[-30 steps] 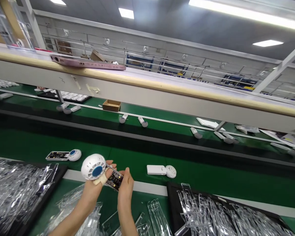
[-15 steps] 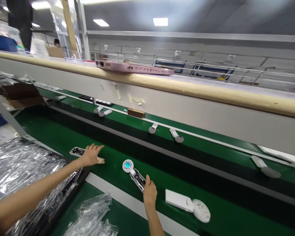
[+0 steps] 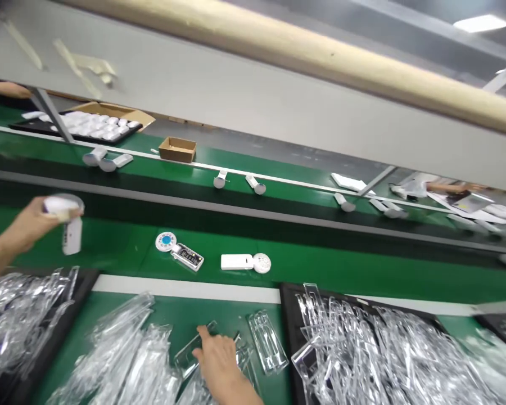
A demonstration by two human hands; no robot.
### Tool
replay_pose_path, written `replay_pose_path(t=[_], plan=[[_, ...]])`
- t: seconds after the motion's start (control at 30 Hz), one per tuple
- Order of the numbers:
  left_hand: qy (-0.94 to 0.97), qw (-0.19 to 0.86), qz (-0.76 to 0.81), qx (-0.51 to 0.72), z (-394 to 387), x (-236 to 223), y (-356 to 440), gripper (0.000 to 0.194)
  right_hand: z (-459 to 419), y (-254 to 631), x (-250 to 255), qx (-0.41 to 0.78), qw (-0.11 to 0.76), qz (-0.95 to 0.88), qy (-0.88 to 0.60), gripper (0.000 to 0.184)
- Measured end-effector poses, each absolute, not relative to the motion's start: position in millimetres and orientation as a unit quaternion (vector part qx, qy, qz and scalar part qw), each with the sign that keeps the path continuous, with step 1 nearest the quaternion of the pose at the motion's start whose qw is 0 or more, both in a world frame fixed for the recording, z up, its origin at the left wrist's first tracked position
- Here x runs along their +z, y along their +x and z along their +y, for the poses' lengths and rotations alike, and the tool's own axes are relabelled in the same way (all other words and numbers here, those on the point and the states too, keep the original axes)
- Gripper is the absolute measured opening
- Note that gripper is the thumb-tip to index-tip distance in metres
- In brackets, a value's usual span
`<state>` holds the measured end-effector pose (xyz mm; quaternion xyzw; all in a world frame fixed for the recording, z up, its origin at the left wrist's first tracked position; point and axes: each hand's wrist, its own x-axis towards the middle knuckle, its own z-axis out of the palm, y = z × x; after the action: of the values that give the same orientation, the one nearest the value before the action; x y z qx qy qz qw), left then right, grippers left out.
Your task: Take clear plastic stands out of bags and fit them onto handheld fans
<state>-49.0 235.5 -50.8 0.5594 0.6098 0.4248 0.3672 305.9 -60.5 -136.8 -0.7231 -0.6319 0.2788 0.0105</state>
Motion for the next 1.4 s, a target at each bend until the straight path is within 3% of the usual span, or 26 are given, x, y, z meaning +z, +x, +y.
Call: replay_pose_path(t=[0.17,0.27,0.4,0.47,0.53,0.63,0.73,0.8,0.87,1.13,1.27,1.4], plan=[[0.394,0.464,0.485,0.628,198,21,5,0.054,-53,288,-138,0.248,-0.002,-0.626,-0.739,0.027],[0.308,0.564,0.444,0.624,160,34,43,0.065,-50,283,-132,0.234,0.025,-0.616,-0.751,0.023],[0.236,0.683,0.414,0.553,112,14,88,0.071,-58,286,-131,0.232,0.095,-0.59,-0.767,0.003],[0.243,0.723,0.406,0.504,90,0,105,0.068,-65,289,-133,0.237,0.133,-0.576,-0.771,0.011],[0.246,0.745,0.398,0.475,70,-10,117,0.062,-74,293,-133,0.268,0.206,-0.552,-0.762,0.016],[0.21,0.776,0.379,0.458,47,-14,128,0.046,-86,302,-123,0.389,0.411,-0.439,-0.697,0.018],[0.155,0.796,0.376,0.449,35,-15,134,0.029,-96,315,-99,0.47,0.529,-0.308,-0.636,0.046],[0.12,0.793,0.392,0.451,31,-18,139,0.019,-101,324,-82,0.488,0.523,-0.282,-0.64,0.055],[0.105,0.782,0.409,0.459,28,-24,145,0.016,-106,331,-68,0.483,0.493,-0.295,-0.66,0.053],[0.158,0.771,0.413,0.458,5,-40,182,0.036,-108,312,-41,0.284,0.364,-0.5,-0.733,0.048],[0.172,0.779,0.42,0.432,-8,-41,189,0.042,-101,294,-32,0.235,0.262,-0.562,-0.748,0.056],[0.238,0.757,0.449,0.41,-23,-40,190,0.049,-96,288,-36,0.173,0.206,-0.601,-0.753,0.051]])
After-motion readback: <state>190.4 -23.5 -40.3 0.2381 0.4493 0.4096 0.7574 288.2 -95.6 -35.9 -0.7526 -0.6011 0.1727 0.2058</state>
